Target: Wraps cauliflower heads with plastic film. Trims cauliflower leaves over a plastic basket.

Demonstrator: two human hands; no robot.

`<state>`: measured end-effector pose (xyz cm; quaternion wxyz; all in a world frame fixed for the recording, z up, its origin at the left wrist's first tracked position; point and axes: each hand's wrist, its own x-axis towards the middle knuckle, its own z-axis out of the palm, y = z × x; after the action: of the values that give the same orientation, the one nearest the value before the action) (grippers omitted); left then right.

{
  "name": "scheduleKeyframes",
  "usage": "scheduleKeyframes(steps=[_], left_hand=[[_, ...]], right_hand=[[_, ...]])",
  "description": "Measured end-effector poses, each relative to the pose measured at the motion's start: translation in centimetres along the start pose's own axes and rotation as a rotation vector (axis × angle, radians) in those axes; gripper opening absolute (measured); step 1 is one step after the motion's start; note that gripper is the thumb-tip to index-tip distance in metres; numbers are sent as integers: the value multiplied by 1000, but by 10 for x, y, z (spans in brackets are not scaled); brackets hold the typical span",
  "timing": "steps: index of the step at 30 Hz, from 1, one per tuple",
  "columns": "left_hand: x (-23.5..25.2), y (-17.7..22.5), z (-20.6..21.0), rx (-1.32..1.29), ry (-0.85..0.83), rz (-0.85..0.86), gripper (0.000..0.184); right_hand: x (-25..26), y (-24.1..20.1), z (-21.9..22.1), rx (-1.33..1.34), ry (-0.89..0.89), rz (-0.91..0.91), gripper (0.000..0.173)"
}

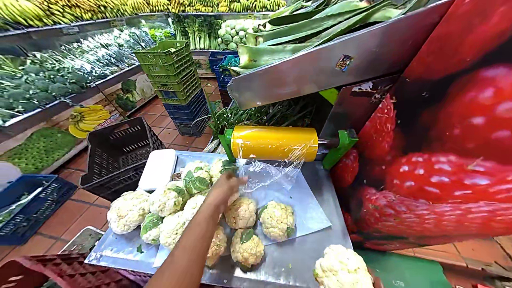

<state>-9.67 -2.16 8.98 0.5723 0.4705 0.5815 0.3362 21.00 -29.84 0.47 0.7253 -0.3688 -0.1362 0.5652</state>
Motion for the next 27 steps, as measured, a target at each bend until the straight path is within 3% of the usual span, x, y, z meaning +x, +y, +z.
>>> scheduleKeyframes(steps=[2,3,5,7,11,15,20,24,27], left_hand=[[38,9,19,-145,147,63,80],[49,12,32,-190,106,61,71],[57,9,62,-180,-138,67,40],[34,7,82,-142,-367,73,25],[-31,18,67,-318,-535,5,16],[-85,17,50,-271,-628,79,16],[-129,-43,35,-116,-776,151,16],[-92,-93,31,190,-749,31,28],[-80,-47,38,535,-560,-99,29]], right_hand=[[8,1,16,-136,-8,-25,66],[13,2,28,-173,-4,-16,63],[27,11,44,-185,-27,51,61],[44,26,54,-220,-71,123,64],[76,54,77,-323,-95,245,69],[116,61,117,-491,-197,214,50],[184,36,157,-558,-405,139,39],[143,4,199,-522,-346,118,43],[97,4,185,-551,-388,63,52]])
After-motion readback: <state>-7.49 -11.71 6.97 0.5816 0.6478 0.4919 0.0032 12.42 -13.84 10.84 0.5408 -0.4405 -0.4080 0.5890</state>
